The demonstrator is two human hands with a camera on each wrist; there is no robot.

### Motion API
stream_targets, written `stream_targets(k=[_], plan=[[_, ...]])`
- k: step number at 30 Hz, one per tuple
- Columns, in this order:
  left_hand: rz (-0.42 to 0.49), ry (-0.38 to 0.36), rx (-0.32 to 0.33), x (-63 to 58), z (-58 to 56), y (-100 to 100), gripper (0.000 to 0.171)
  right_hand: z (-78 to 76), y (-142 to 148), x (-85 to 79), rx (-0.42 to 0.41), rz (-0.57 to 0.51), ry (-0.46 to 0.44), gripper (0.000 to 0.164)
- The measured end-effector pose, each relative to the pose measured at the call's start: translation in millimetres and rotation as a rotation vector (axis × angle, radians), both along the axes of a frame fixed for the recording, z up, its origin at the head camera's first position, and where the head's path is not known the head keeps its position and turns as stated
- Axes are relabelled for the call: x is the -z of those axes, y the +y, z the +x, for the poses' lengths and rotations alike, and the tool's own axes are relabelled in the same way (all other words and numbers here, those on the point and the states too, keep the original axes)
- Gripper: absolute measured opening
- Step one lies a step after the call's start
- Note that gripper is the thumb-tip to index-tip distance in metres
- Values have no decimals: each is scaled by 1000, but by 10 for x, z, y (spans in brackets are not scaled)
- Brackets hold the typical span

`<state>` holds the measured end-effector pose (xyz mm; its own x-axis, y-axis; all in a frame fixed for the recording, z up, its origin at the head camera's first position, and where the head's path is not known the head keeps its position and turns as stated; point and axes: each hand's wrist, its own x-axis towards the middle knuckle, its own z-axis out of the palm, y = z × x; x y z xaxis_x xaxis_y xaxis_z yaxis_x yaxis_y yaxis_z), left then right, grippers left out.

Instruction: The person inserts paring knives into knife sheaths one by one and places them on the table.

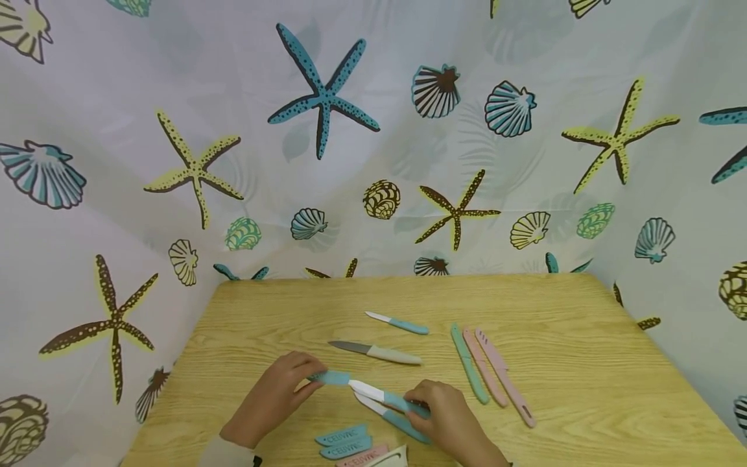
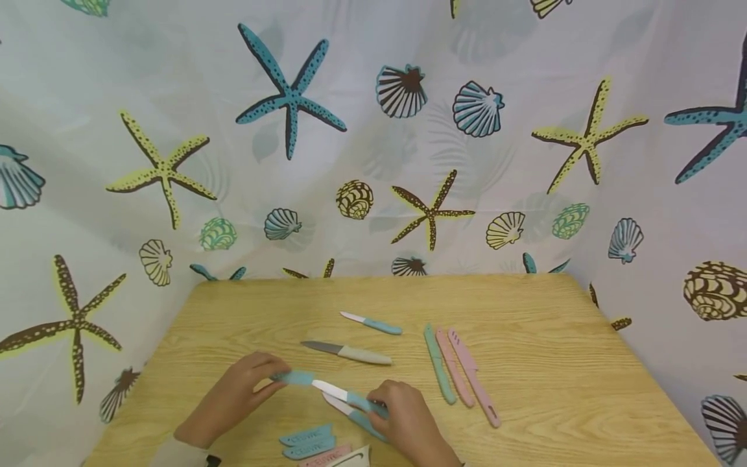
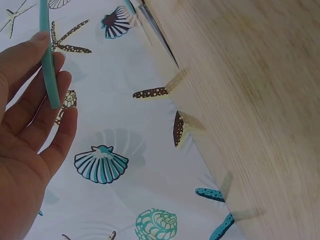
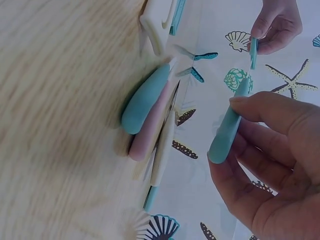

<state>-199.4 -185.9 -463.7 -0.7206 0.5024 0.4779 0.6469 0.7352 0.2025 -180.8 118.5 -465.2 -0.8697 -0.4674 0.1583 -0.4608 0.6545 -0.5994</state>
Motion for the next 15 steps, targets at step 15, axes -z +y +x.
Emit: stream_targets(k=[15], plan=[[37, -91, 19, 96, 56, 90, 22, 27, -26, 58, -39, 57, 72, 17]])
